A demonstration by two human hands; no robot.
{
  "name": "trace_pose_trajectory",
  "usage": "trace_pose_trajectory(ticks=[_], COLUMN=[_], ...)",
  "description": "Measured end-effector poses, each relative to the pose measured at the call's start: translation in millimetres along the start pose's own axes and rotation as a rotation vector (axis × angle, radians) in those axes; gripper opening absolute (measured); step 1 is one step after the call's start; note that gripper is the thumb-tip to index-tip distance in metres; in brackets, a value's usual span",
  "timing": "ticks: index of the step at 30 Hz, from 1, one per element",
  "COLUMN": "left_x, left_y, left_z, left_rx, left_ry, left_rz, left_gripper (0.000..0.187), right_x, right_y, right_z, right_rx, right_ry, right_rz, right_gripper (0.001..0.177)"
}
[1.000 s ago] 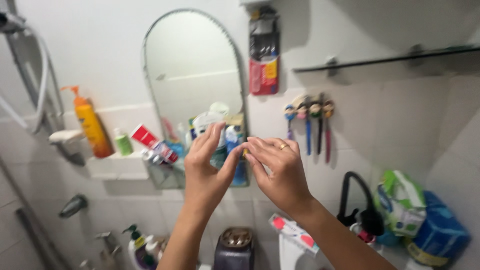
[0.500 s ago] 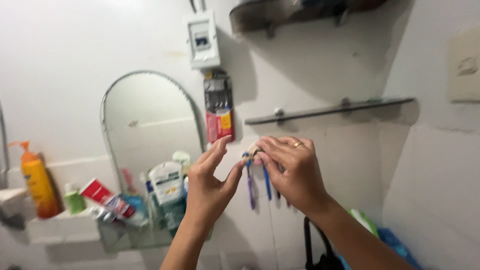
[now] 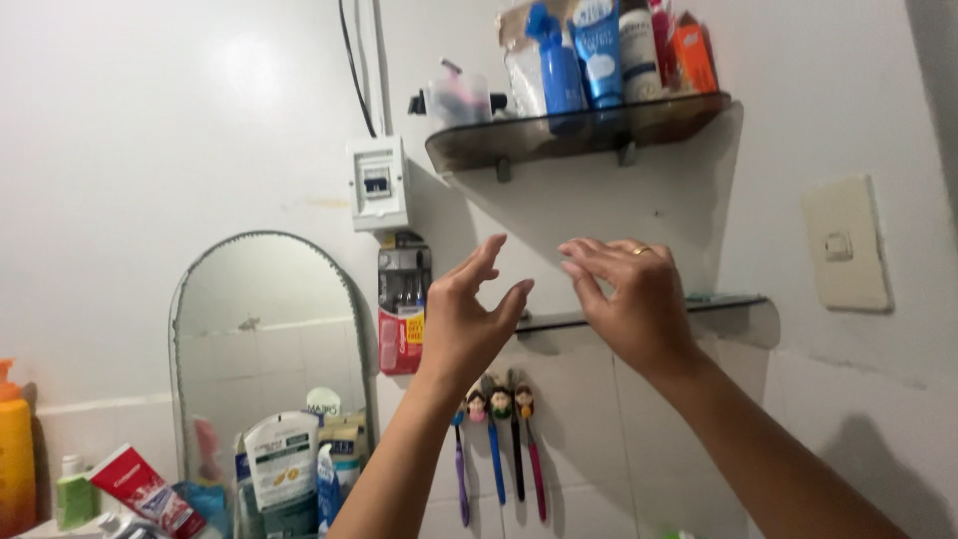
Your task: The person reorganizes bathroom items by moving toothpaste, tissues, a small container, a bottle, and a toothbrush from a wall shelf to the sink and toilet lid. They then wash their hands and wipe the shelf with a cloth.
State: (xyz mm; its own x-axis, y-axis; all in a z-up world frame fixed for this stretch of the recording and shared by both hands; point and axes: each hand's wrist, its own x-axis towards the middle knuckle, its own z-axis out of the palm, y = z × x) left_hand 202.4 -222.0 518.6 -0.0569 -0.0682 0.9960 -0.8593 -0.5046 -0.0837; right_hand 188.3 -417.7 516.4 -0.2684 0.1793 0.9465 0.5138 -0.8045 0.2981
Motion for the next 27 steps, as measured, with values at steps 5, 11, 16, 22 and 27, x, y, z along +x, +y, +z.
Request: trace_pose_trajectory(ticks=[5, 11, 16, 22, 27], left_x=[34, 66, 92, 130, 139], left_y=[-11, -31, -50, -55, -59], left_z=[18, 42, 59, 63, 66], left_rx=[0.042, -0.035, -0.005, 0.009, 0.001], left_ry=[0.002, -0.005, -0.017, -0.019, -0.049], left_rz=[0.036, 0.004, 0.065, 0.053, 0.077], left_gripper=[0.066, 0.081, 0.091, 0.091, 0.091], right_x=[28, 69, 110, 166, 203], right_y=[38, 103, 164, 223, 262], right_z=[9, 28, 49, 85, 124], right_rx=[0.039, 0.059, 0.08, -0.126, -0.252], right_ry=[0.028, 0.057, 0.114, 0.154, -0.076], right_rz=[0.018, 0.086, 0.073, 0.02, 0.311], right_gripper=[0.016, 0.018, 0.025, 0.066, 0.088])
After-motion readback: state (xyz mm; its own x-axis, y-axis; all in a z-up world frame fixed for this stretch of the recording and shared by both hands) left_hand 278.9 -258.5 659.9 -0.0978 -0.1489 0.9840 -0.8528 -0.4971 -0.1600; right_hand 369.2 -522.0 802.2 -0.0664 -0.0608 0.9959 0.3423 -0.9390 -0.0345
